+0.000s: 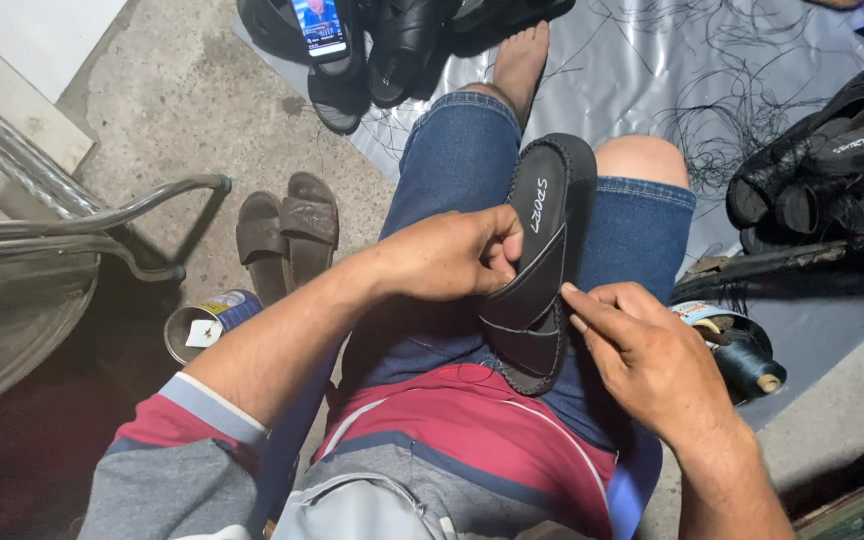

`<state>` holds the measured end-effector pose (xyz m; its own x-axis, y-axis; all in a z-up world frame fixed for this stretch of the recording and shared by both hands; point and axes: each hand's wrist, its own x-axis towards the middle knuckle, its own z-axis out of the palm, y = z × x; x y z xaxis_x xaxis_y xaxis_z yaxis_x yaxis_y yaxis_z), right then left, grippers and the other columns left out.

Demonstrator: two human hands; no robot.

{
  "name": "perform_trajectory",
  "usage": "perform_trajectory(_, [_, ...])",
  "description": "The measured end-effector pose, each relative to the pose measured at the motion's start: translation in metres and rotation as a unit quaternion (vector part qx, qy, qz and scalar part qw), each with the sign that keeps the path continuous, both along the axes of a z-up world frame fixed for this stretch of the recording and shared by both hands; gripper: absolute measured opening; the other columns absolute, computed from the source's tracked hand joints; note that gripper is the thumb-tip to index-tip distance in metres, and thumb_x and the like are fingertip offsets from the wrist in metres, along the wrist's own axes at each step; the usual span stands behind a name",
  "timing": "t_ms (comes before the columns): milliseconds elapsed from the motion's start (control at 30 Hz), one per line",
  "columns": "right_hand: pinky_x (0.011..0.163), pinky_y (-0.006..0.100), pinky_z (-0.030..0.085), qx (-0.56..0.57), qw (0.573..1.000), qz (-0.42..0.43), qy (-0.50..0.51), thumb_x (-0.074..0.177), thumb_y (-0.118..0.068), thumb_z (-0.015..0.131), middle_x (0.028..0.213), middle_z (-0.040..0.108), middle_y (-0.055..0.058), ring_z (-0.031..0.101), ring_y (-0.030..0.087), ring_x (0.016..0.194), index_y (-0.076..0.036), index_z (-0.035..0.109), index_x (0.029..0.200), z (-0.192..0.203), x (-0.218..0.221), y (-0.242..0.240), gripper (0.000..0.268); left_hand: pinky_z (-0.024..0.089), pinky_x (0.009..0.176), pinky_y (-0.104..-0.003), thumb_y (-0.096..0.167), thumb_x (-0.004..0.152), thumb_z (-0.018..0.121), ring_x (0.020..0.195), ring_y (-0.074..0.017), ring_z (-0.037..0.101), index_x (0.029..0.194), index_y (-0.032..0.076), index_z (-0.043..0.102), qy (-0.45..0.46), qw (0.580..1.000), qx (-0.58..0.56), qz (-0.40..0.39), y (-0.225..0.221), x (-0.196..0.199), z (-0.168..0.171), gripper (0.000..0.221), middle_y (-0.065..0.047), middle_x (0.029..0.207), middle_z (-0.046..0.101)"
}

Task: Hand-stitching the upper strap of a leather sandal to the sole using a needle and thread.

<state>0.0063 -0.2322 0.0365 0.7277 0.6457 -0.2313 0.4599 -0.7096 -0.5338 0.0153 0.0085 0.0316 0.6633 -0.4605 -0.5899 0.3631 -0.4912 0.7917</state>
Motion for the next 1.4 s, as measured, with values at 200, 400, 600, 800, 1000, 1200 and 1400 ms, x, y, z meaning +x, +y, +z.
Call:
perform_trajectory(200, [0.061, 0.032, 0.047, 0.034, 0.999, 0.001, -0.031, 0.084, -0.015, 0.058, 0.093, 0.06, 0.0, 0.06, 0.018, 0.079, -0.023, 0.057, 0.118, -0.003, -0.007, 0.0, 0.035, 0.039, 0.06, -0.026, 0.016, 0.077, 0.05, 0.06, -0.0102, 0.05, 0.084, 0.019, 0.047, -0.038, 0.996, 0.051, 0.062, -0.012, -0.003, -0.01, 0.008, 0.008, 0.065, 0.054])
perform_trajectory(400, [0.066, 0.03, 0.047, 0.06, 0.997, -0.01, -0.048, 0.084, -0.013, 0.059, 0.093, 0.061, 0.002, 0.06, 0.017, 0.08, -0.019, 0.059, 0.116, -0.001, -0.012, 0.002, 0.032, 0.034, 0.055, -0.021, 0.006, 0.074, 0.054, 0.055, -0.0048, 0.039, 0.075, 0.018, 0.044, -0.033, 0.996, -0.081, 0.02, -0.006, -0.003, -0.02, 0.016, 0.01, 0.061, 0.047])
perform_trajectory(600, [0.059, 0.036, 0.047, 0.014, 1.0, -0.011, -0.008, 0.084, -0.013, 0.053, 0.093, 0.06, -0.001, 0.059, 0.02, 0.08, -0.022, 0.056, 0.119, 0.008, -0.005, 0.002, 0.037, 0.037, 0.06, -0.022, 0.008, 0.078, 0.052, 0.059, -0.0074, 0.042, 0.081, 0.019, 0.044, -0.035, 0.999, -0.041, -0.004, -0.003, -0.002, -0.011, 0.014, 0.008, 0.066, 0.049])
perform_trajectory(800, [0.057, 0.047, 0.048, -0.224, 0.972, 0.011, 0.066, 0.077, -0.024, 0.047, 0.084, 0.05, -0.005, 0.059, 0.026, 0.067, -0.046, 0.044, 0.128, 0.037, 0.01, -0.008, 0.056, 0.037, 0.056, -0.019, 0.001, 0.076, 0.053, 0.059, -0.0034, 0.045, 0.08, 0.016, 0.05, -0.011, 0.995, -0.085, 0.051, -0.003, -0.002, -0.02, 0.015, 0.008, 0.069, 0.053])
perform_trajectory(1000, [0.06, 0.037, 0.05, -0.248, 0.962, -0.053, 0.1, 0.079, -0.022, 0.044, 0.086, 0.054, -0.013, 0.057, 0.012, 0.072, -0.053, 0.048, 0.123, 0.05, 0.016, -0.024, 0.055, 0.032, 0.046, -0.019, 0.003, 0.085, 0.052, 0.056, -0.0035, 0.044, 0.099, 0.011, 0.051, 0.073, 0.978, -0.176, 0.082, -0.001, -0.005, -0.022, 0.016, 0.004, 0.071, 0.061])
perform_trajectory(1200, [0.064, 0.028, 0.042, -0.038, 0.996, -0.083, 0.017, 0.081, -0.006, 0.047, 0.077, 0.055, -0.002, 0.055, 0.012, 0.072, -0.031, 0.056, 0.125, 0.047, 0.016, -0.044, 0.051, 0.042, 0.081, -0.02, 0.027, 0.09, 0.042, 0.088, -0.0052, 0.055, 0.109, 0.017, 0.058, -0.05, 0.988, -0.075, 0.122, -0.006, -0.019, 0.002, 0.026, 0.005, 0.097, 0.063])
perform_trajectory(1400, [0.066, 0.03, 0.046, -0.107, 0.985, -0.082, 0.104, 0.081, -0.021, 0.048, 0.074, 0.06, -0.008, 0.06, 0.011, 0.07, -0.039, 0.055, 0.124, 0.047, 0.016, -0.027, 0.047, 0.044, 0.065, -0.057, 0.064, 0.059, 0.068, 0.092, -0.0402, 0.055, 0.137, 0.016, 0.03, -0.198, 0.946, 0.248, 0.06, -0.039, -0.045, 0.023, 0.099, -0.013, 0.1, 0.059])
